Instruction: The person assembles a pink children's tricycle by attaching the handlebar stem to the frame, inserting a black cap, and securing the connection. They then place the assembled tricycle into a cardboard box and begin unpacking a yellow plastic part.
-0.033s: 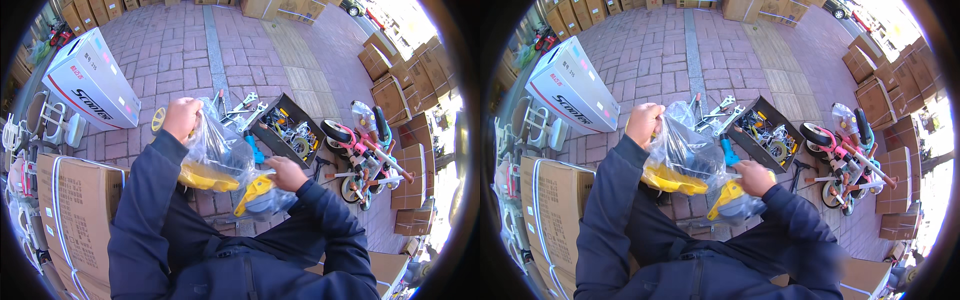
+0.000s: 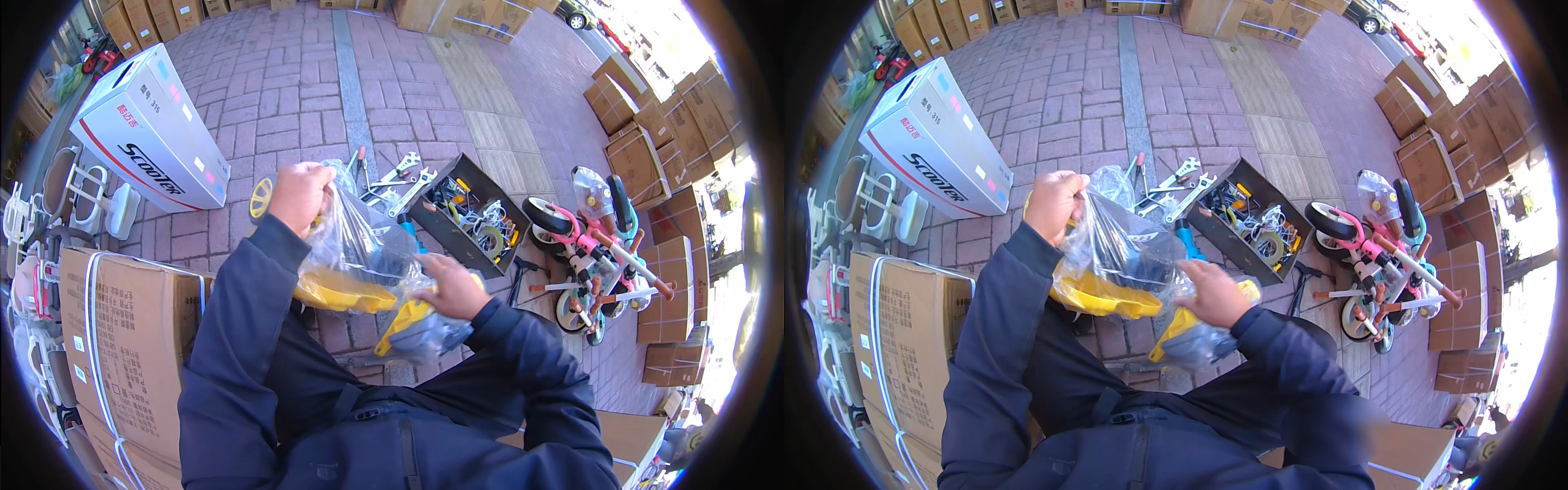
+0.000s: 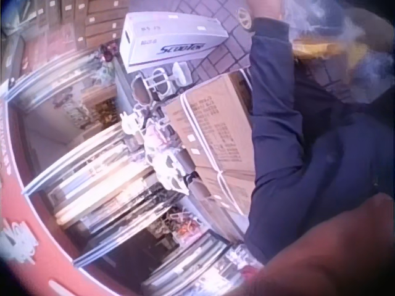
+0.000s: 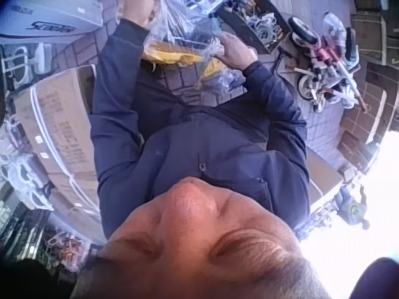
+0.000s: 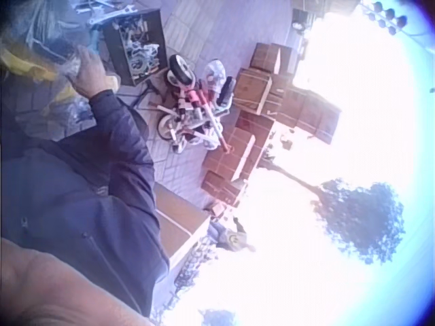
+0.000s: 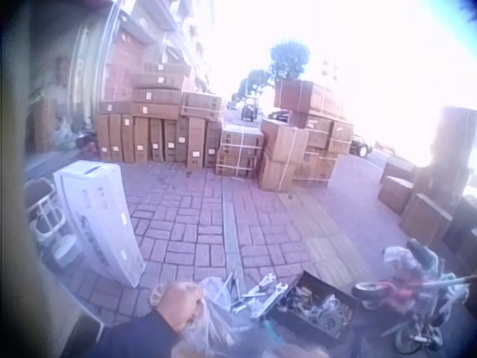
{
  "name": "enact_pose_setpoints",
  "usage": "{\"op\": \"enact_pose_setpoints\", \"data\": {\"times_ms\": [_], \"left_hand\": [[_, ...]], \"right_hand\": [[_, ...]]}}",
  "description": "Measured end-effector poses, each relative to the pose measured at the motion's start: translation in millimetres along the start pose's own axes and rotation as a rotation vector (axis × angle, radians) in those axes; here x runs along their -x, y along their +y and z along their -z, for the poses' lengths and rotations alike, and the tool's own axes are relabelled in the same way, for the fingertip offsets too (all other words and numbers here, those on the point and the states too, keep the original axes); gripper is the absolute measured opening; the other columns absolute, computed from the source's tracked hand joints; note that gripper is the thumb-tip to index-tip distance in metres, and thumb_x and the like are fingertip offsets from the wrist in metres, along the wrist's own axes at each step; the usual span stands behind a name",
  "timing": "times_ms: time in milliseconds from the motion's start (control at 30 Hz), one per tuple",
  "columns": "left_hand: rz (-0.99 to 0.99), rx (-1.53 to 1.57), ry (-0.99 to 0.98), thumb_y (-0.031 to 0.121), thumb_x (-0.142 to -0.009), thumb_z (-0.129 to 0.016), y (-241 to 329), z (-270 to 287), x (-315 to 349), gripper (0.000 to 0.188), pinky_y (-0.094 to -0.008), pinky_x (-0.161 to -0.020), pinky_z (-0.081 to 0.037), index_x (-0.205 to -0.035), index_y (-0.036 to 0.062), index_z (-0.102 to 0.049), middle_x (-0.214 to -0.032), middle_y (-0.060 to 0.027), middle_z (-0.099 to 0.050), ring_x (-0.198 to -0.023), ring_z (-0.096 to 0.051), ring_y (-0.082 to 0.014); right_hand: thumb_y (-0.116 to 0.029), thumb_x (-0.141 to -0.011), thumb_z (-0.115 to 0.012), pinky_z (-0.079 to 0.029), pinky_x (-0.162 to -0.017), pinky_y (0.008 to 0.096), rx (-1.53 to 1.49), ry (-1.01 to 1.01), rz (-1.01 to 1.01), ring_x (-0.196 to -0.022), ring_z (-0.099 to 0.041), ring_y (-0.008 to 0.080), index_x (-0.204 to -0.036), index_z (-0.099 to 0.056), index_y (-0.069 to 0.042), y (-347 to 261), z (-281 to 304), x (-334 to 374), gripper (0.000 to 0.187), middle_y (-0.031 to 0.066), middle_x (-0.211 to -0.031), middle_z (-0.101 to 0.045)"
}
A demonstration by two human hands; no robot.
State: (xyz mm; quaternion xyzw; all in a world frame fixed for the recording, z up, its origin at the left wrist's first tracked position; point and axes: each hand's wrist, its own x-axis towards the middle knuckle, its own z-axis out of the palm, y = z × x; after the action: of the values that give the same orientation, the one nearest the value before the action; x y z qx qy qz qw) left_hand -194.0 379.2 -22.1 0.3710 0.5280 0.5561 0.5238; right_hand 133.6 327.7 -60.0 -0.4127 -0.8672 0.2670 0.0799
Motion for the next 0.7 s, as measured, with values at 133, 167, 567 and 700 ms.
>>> {"op": "enact_pose_setpoints", "data": {"times_ms": [133, 167, 567, 700], "left_hand": [[0.045, 0.014, -0.024, 0.014, -0.090, -0.062, -18, -18, 18, 0.025, -0.0295, -0.048, -0.040, -0.071, -0.0027, -0.064, -0.061, -0.0046, -0.059, -0.049, -0.053, -0.0110], [0.080, 0.015, -0.026, 0.014, -0.090, -0.062, -26, -22, 19, 0.025, -0.0301, -0.049, -0.041, -0.072, -0.0028, -0.064, -0.061, -0.0054, -0.059, -0.050, -0.054, -0.0116], [-0.076, -0.184, -0.272, 0.021, -0.097, -0.060, -43, -49, -1, 0.029, -0.0356, -0.062, -0.050, -0.079, 0.0001, -0.066, -0.069, -0.0104, -0.067, -0.063, -0.064, -0.0218], [-0.304, -0.328, -0.148, 0.036, -0.103, -0.058, -26, -33, -3, 0.039, -0.0329, -0.065, -0.050, -0.095, -0.0010, -0.068, -0.077, -0.0075, -0.070, -0.068, -0.063, -0.0167]], "right_hand": [[-0.048, -0.074, -0.085, -0.044, -0.106, 0.0484, 0.099, 0.422, 0.019, -0.125, -0.052, 0.0450, -0.137, -0.051, 0.001, -77, -33, -20, 0.088, 0.0298, -0.140, -0.049], [-0.048, -0.073, -0.086, -0.045, -0.103, 0.0488, 0.200, 0.536, 0.006, -0.123, -0.053, 0.0441, -0.135, -0.052, 0.002, -87, -37, -26, 0.086, 0.0291, -0.137, -0.051], [-0.008, -0.086, -0.072, -0.049, -0.058, 0.0340, -0.477, 0.471, -0.257, -0.056, -0.061, 0.0197, -0.080, -0.065, 0.000, -28, 14, -91, 0.013, 0.0106, -0.067, -0.066], [-0.006, -0.093, -0.070, -0.044, -0.054, 0.0256, -0.718, 0.458, -0.253, -0.057, -0.054, 0.0074, -0.077, -0.063, 0.001, -34, 66, -105, 0.019, 0.0008, -0.066, -0.061]]}}
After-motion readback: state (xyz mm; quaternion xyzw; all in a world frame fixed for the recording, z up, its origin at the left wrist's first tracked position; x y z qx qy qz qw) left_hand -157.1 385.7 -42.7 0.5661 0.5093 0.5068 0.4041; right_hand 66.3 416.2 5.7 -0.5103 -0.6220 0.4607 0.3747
